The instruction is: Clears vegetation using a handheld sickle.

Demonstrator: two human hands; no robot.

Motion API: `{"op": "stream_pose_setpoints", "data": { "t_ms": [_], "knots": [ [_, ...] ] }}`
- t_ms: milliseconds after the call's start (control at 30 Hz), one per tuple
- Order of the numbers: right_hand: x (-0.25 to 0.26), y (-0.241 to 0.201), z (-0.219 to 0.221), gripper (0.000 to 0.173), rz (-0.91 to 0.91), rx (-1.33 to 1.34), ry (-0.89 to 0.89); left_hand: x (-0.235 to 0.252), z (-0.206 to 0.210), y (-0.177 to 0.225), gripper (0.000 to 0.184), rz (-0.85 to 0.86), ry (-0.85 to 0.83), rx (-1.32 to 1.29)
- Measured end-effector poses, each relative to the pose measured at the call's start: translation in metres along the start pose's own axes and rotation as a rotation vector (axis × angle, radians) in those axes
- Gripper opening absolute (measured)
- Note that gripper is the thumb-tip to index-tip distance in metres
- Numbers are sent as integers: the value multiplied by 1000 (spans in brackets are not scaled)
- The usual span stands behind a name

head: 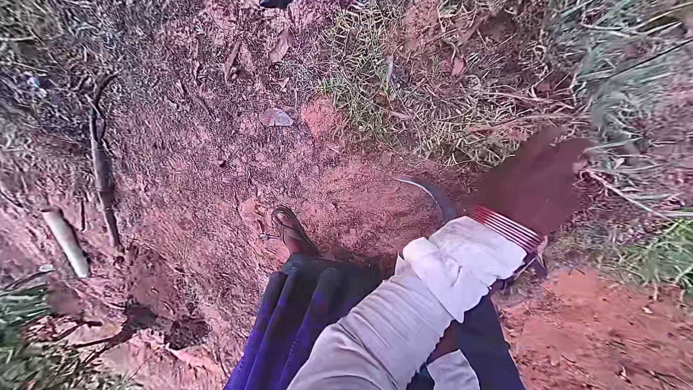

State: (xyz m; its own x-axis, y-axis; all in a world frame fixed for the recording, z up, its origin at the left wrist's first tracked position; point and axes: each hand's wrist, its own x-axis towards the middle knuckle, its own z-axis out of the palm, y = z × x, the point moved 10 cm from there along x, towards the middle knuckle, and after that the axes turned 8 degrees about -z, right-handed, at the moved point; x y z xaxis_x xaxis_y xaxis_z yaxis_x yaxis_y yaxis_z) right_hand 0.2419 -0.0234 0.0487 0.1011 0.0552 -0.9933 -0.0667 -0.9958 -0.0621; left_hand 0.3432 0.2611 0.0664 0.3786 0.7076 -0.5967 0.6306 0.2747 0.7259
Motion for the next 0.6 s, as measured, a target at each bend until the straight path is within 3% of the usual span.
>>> {"op": "stream_pose_setpoints", "data": {
  "t_ms": [33,67,167,233,333,467,600],
  "knots": [
    [2,-3,-2,26,-98,69,60,-13,-43,-37,25,-5,245,-37],
    [5,0,-1,30,-146,187,82,-22,-78,-91,19,-118,403,-23],
    [5,3,-1,31,-168,299,78,-45,-149,-283,34,-745,478,113],
    [6,0,2,30,-169,252,85,-50,-172,-362,47,-989,444,125],
    [6,3,9,30,-158,143,102,-36,-173,-396,59,-1112,327,144],
    [10,5,25,31,-178,67,117,-22,-179,-375,44,-1039,274,112],
    [18,7,39,33,-194,19,109,-55,-209,-368,37,-866,634,-208]
  ]
}}
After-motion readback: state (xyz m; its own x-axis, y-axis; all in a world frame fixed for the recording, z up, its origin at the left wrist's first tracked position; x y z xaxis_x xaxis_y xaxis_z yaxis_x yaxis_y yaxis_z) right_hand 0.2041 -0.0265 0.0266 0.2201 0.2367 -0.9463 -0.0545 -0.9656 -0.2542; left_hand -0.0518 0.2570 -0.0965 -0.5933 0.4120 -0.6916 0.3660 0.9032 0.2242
